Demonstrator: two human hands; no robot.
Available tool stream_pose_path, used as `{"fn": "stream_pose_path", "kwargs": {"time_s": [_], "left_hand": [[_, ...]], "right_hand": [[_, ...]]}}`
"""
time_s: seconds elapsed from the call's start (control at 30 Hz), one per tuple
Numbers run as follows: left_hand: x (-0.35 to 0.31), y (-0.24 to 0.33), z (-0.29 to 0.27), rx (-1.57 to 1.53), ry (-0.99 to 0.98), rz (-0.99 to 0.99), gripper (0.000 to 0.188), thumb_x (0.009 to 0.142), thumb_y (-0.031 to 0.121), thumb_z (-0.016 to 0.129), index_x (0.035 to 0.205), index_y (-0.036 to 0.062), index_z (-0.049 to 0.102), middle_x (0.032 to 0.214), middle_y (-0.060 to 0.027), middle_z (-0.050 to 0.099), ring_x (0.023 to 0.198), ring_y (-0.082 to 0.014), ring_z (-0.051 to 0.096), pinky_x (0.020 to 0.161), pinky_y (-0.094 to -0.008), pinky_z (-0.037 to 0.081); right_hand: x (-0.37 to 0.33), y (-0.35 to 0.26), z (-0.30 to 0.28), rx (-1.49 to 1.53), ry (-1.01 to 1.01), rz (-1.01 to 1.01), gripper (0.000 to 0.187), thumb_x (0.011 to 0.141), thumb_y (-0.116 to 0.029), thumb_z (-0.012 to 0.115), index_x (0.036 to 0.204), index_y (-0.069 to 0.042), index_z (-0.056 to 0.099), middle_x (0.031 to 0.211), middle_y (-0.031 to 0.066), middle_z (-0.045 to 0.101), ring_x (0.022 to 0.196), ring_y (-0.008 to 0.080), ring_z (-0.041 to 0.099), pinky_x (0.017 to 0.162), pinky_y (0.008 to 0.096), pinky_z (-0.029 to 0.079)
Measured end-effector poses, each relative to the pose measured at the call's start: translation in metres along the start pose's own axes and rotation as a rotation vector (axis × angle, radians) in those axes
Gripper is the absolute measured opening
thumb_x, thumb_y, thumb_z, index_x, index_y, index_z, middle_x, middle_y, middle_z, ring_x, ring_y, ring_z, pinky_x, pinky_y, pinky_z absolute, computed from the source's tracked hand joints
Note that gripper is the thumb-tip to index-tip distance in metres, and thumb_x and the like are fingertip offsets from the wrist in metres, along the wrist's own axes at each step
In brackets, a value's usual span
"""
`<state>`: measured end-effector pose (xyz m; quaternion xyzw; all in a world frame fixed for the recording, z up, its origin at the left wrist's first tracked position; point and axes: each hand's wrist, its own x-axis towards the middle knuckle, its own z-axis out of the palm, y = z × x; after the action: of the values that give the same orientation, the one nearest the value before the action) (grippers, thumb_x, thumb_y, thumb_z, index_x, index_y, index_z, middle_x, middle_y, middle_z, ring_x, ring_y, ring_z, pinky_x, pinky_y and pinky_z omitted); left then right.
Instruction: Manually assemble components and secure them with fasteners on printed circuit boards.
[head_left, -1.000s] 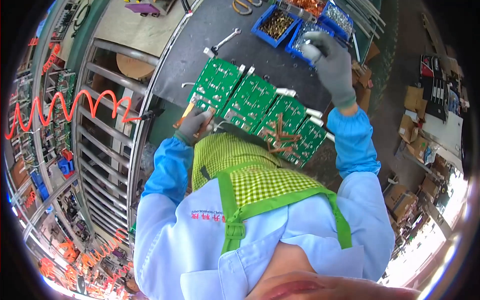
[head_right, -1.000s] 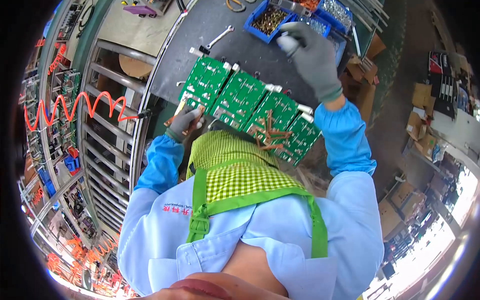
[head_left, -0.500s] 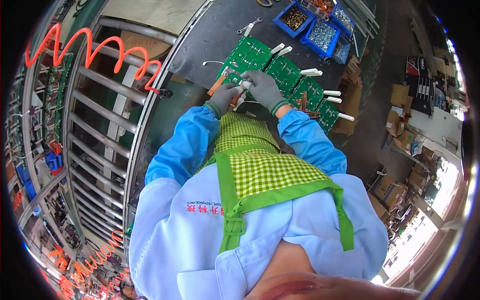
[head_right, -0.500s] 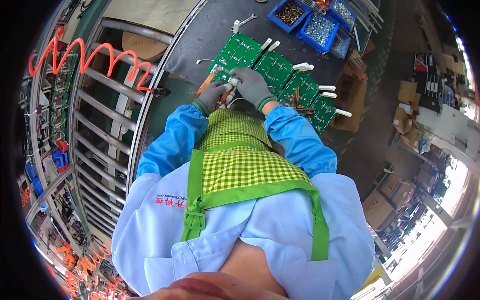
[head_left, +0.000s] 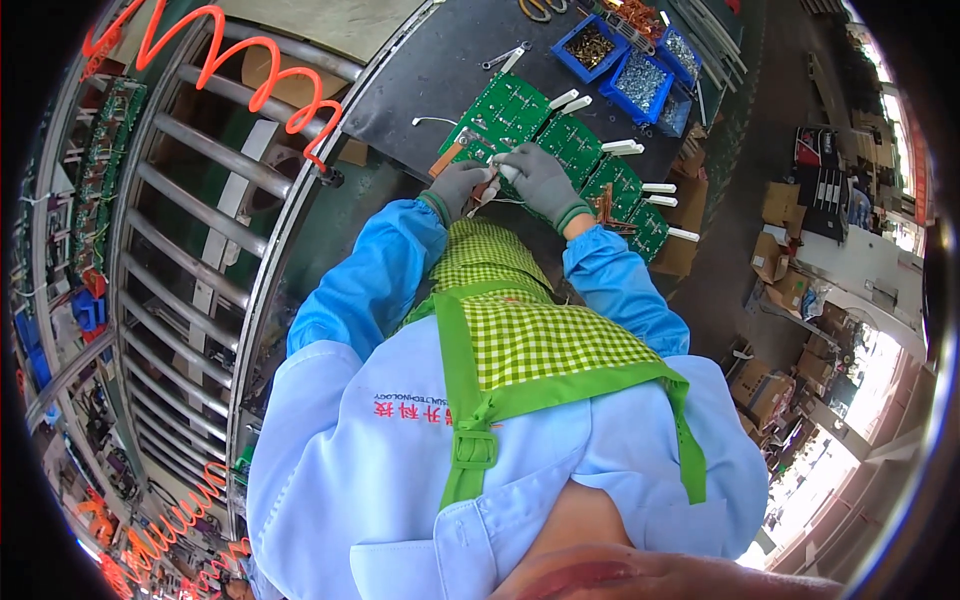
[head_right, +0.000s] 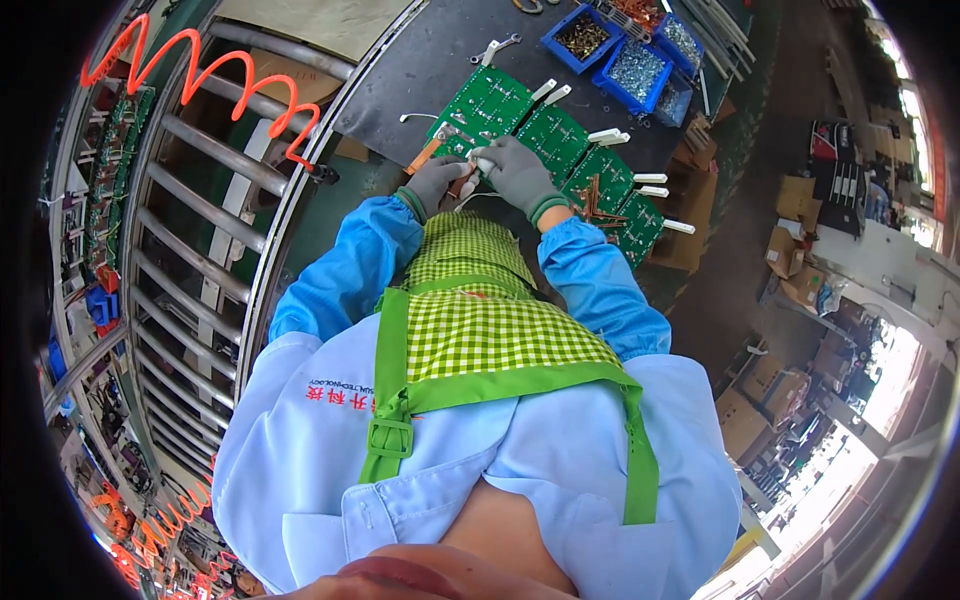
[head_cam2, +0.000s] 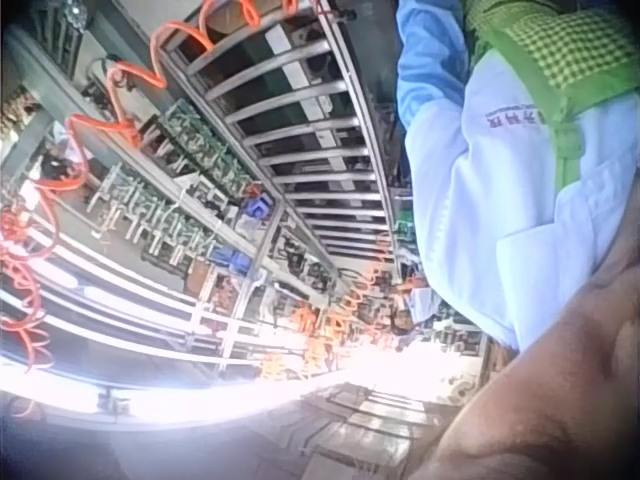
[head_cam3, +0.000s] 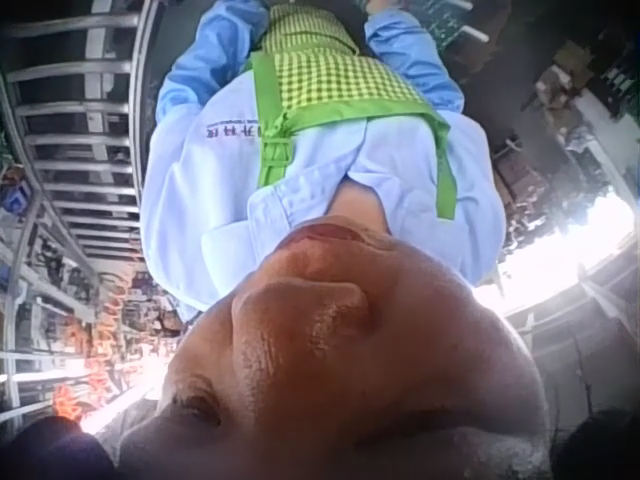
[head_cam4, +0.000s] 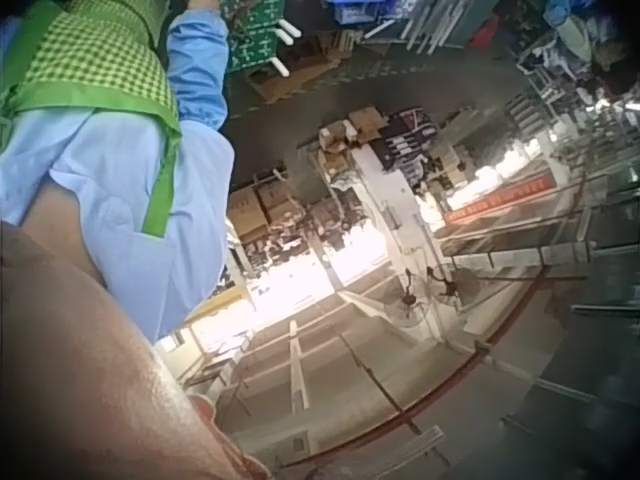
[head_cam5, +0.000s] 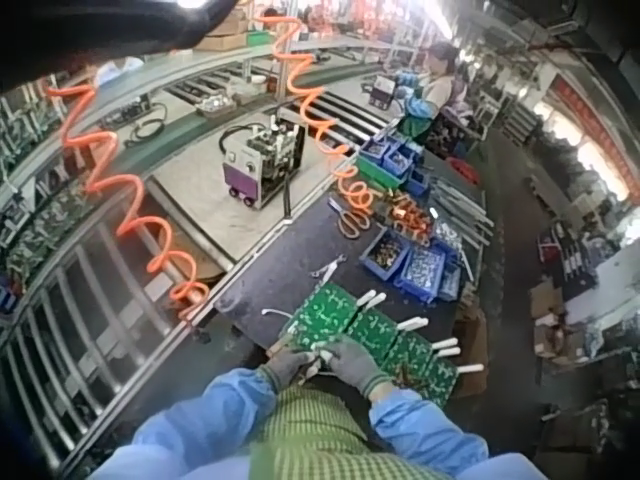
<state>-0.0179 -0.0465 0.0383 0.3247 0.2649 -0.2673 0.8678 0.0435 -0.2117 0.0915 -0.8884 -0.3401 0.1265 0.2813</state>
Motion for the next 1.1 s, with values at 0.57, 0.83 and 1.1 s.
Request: {"fn": "stream_pose_path", "kwargs": {"time_s": [0.57, 0.83, 1.1], "left_hand": [[0.015, -0.007, -0.014, 0.097, -0.092, -0.015, 0.025, 0.087, 0.011, 0.053, 0.109, -0.0013, 0.048, 0.093, -0.0107, 0.058, 0.075, -0.0154, 0.06, 0.057, -0.0235, 0.055], [0.012, -0.005, -0.008, 0.051, -0.003, -0.018, 0.023, 0.087, 0.011, 0.053, 0.105, -0.0018, 0.05, 0.092, -0.0111, 0.058, 0.071, -0.0153, 0.061, 0.055, -0.0236, 0.054], [0.006, -0.001, -0.002, 0.073, 0.0, 0.02, 0.019, 0.085, 0.012, 0.056, 0.096, -0.0043, 0.053, 0.08, -0.0122, 0.059, 0.055, -0.015, 0.055, 0.048, -0.0272, 0.046]], "right_hand": [[-0.004, -0.016, 0.007, -0.046, 0.041, 0.126, 0.021, 0.085, -0.026, 0.055, 0.098, -0.015, 0.067, 0.097, 0.0101, 0.058, 0.083, 0.0291, 0.059, 0.072, 0.0373, 0.048], [-0.002, -0.013, 0.005, -0.151, -0.034, 0.096, 0.022, 0.086, -0.028, 0.052, 0.101, -0.018, 0.065, 0.096, 0.0089, 0.057, 0.083, 0.0284, 0.059, 0.07, 0.0378, 0.048], [0.013, -0.011, 0.005, 0.058, -0.001, 0.195, 0.017, 0.082, -0.019, 0.058, 0.096, -0.011, 0.062, 0.09, 0.0103, 0.06, 0.081, 0.0273, 0.059, 0.071, 0.0355, 0.047]]}}
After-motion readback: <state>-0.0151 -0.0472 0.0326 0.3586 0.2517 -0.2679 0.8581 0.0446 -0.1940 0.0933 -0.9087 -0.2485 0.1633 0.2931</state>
